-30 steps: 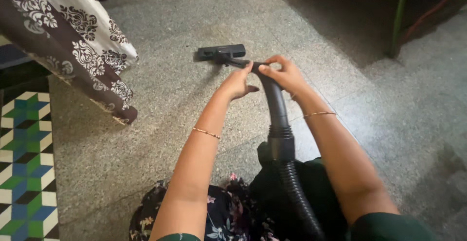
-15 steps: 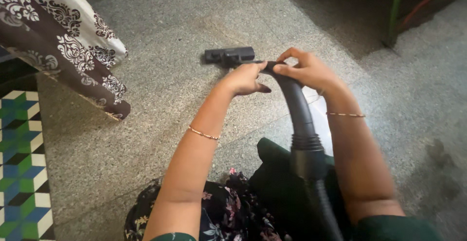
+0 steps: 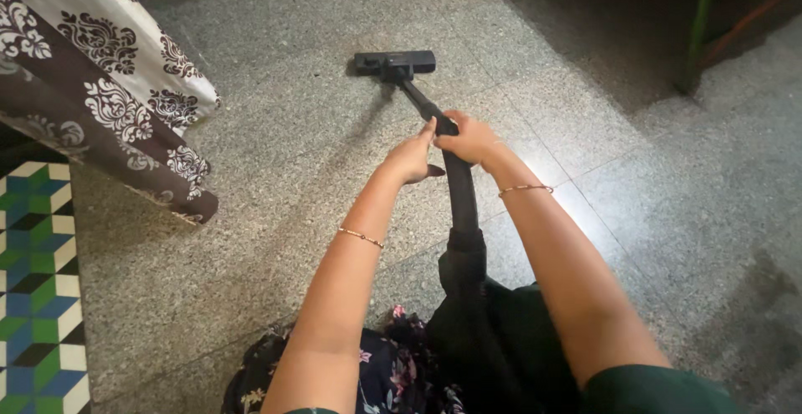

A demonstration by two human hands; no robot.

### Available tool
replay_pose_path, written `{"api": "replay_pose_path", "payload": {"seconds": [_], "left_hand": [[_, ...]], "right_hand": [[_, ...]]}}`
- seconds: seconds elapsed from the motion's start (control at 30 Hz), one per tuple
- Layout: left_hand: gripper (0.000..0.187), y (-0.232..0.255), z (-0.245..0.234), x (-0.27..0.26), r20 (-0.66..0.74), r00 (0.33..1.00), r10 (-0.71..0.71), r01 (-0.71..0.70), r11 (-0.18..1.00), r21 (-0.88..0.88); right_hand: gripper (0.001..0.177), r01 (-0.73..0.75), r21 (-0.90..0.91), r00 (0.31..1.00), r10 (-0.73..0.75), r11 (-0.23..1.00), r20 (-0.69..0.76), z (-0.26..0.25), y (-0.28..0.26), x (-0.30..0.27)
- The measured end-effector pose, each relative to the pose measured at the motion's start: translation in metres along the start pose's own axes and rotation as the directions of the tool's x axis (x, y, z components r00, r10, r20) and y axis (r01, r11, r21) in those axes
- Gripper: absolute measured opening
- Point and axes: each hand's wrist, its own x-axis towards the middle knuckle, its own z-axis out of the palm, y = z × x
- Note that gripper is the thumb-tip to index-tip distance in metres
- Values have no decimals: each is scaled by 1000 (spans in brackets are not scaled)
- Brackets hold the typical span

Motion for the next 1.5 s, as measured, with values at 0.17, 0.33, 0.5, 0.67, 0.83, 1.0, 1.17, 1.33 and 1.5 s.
{"api": "replay_pose_path", "payload": {"seconds": [0.17,0.33,0.5,0.67,0.83,1.0,1.17,1.33,1.5], "left_hand": [[124,3,0,-10,-99,993,63,-59,997,45],[118,26,-9,-39,-260,952,163,-133,983,126],[45,70,-31,-75,-274,947,166,-102,967,235],[32,81,-37,-85,-223,971,85,-13,952,305],[48,23,0,-39,-266,964,-22,80,975,209],[70,26,9,-25,15,954,-300,221,668,-711],[87,65,-9,-45,212,952,-219,296,497,-816],[111,102,15,-55,-26,990,138,-104,595,-797],[105,154,37,-48,102,957,270,-37,465,-885]], "right_hand": [[62,-8,-139,1000,4,990,-29,9,16,9],[54,107,-131,994,-105,986,20,-26,-14,-42],[47,193,-264,976,-157,945,151,-67,-53,-116],[49,275,-54,946,-260,960,191,-69,-42,-126],[48,176,61,984,-173,983,-43,7,0,-64],[43,-32,547,997,65,837,-42,39,30,6],[38,-34,561,978,144,827,-153,48,52,58],[36,10,653,956,185,758,-230,30,93,78],[35,-37,678,894,327,734,-305,-25,152,51]]}}
